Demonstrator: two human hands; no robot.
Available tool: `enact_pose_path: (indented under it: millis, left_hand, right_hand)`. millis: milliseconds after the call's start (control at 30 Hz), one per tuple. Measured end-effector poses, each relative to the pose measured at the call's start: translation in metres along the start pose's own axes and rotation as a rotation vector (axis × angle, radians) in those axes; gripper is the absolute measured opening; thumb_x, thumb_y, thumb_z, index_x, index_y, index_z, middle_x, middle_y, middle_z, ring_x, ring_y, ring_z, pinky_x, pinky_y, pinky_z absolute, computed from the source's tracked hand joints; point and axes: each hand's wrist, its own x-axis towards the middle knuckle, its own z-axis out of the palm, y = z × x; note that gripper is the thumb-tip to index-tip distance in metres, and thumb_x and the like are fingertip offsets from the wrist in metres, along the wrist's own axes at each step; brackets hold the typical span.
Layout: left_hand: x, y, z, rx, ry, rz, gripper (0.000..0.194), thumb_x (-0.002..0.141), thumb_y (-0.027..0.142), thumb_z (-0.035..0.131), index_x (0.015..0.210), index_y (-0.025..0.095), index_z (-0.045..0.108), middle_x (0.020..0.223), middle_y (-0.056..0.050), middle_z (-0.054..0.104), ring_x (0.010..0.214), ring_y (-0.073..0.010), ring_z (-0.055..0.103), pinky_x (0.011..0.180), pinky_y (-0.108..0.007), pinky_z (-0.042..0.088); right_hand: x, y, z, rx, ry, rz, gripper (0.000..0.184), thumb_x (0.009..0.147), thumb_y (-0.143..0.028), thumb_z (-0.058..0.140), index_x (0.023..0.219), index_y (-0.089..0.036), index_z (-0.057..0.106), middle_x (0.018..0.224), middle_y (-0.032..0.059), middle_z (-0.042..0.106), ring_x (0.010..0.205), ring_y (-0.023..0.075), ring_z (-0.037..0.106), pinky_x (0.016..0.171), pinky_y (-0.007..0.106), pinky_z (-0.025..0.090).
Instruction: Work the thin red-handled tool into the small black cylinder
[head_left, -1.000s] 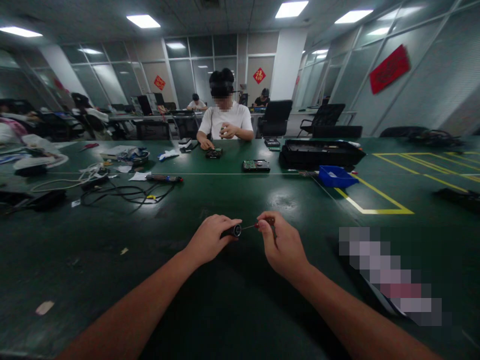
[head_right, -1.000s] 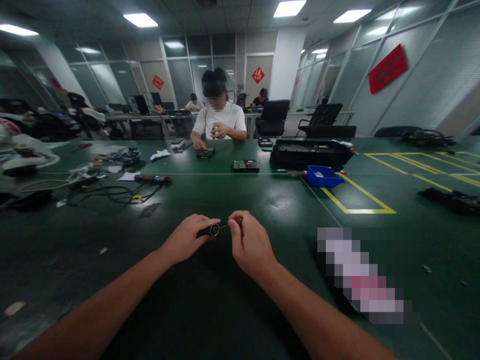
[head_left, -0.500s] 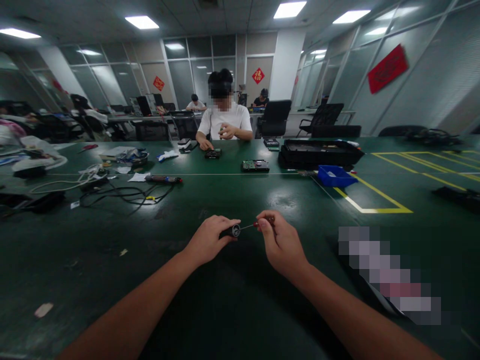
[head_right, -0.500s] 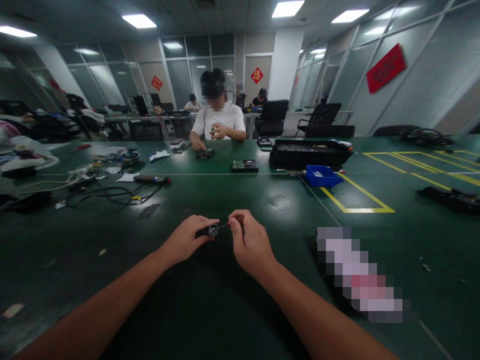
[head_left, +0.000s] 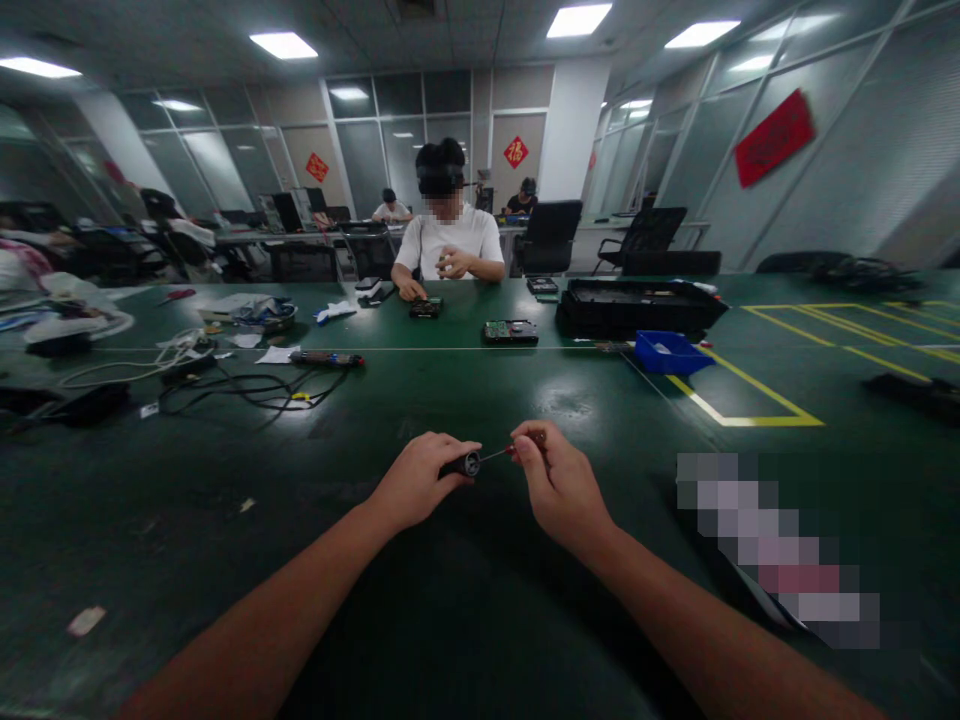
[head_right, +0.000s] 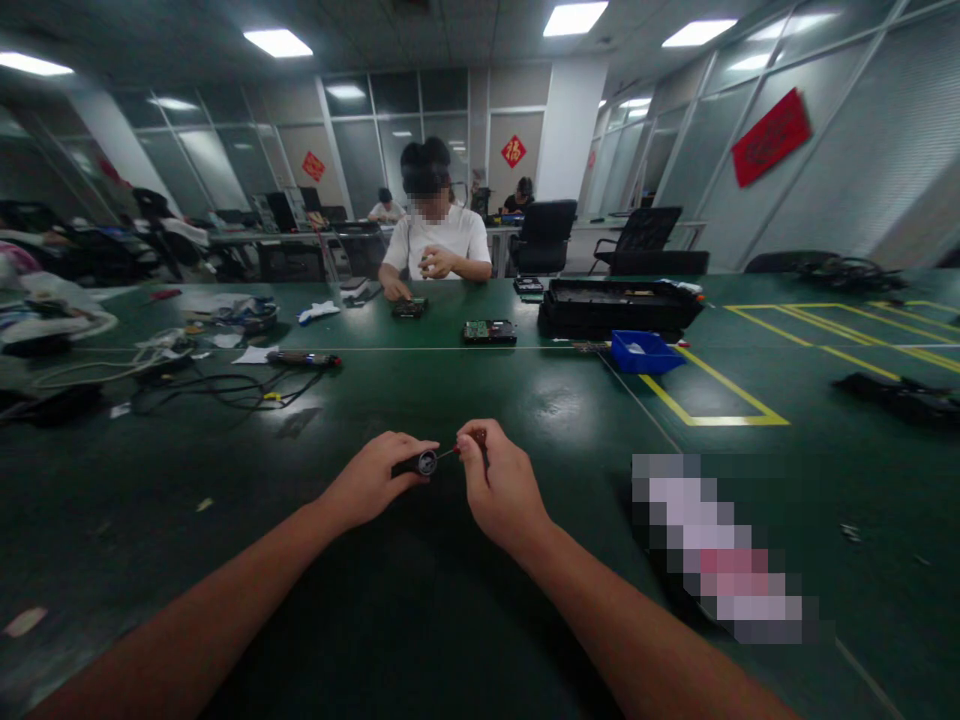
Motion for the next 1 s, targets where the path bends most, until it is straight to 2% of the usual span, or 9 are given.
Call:
enact_pose_path:
  millis: [333, 600, 767, 867, 1000]
  left_hand:
    - [0.000, -0.002, 0.000, 0.009, -0.004, -0.008, 0.044, 0.089, 0.026, 0.070, 0.132, 0.029, 0.062, 0.116, -0.004, 0.069, 0.107, -0.0242, 0.060, 0.096, -0.042, 0.045]
    - [-0.001, 0.001, -0.003, -0.063, 0.069, -0.067, 0.043, 0.091, 0.025, 0.068, 0.134, 0.030, 0.059, 0.120, -0.003, 0.068, 0.112, -0.0228, 0.059, 0.098, -0.040, 0.045]
    - [0.000, 0.002, -0.005, -0.102, 0.134, -0.103, 0.042, 0.091, 0.026, 0.068, 0.132, 0.027, 0.060, 0.123, -0.004, 0.067, 0.115, -0.0234, 0.059, 0.102, -0.041, 0.044]
    - [0.000, 0.002, -0.005, -0.116, 0.150, -0.110, 0.042, 0.091, 0.026, 0.068, 0.132, 0.026, 0.060, 0.122, -0.004, 0.068, 0.115, -0.0233, 0.059, 0.102, -0.041, 0.045]
    - [0.000, 0.005, -0.005, -0.123, 0.145, -0.121, 0.042, 0.091, 0.025, 0.067, 0.132, 0.026, 0.060, 0.121, -0.004, 0.068, 0.113, -0.0232, 0.060, 0.101, -0.040, 0.046]
  right_hand:
    - [0.001, 0.000, -0.001, -0.097, 0.039, -0.023, 0.015, 0.100, -0.030, 0.044, 0.097, -0.022, 0.056, 0.084, 0.0058, 0.068, 0.075, 0.0215, 0.065, 0.068, 0.033, 0.046]
    - [0.003, -0.003, -0.008, -0.095, 0.109, -0.012, 0.018, 0.101, -0.035, 0.045, 0.094, -0.022, 0.057, 0.080, 0.0036, 0.065, 0.073, 0.0197, 0.062, 0.067, 0.032, 0.045]
    - [0.006, 0.000, -0.007, -0.160, 0.144, -0.103, 0.018, 0.099, -0.035, 0.051, 0.088, -0.022, 0.057, 0.089, 0.0071, 0.062, 0.083, 0.0218, 0.060, 0.075, 0.035, 0.046]
    - [0.008, 0.005, -0.004, -0.201, 0.027, -0.077, 0.016, 0.100, -0.029, 0.045, 0.092, -0.020, 0.057, 0.094, 0.0089, 0.063, 0.086, 0.0221, 0.061, 0.077, 0.035, 0.046]
    - [0.008, 0.009, 0.000, -0.326, -0.260, 0.067, 0.020, 0.097, -0.019, 0.043, 0.100, -0.019, 0.063, 0.097, 0.0082, 0.067, 0.087, 0.0211, 0.063, 0.076, 0.034, 0.045]
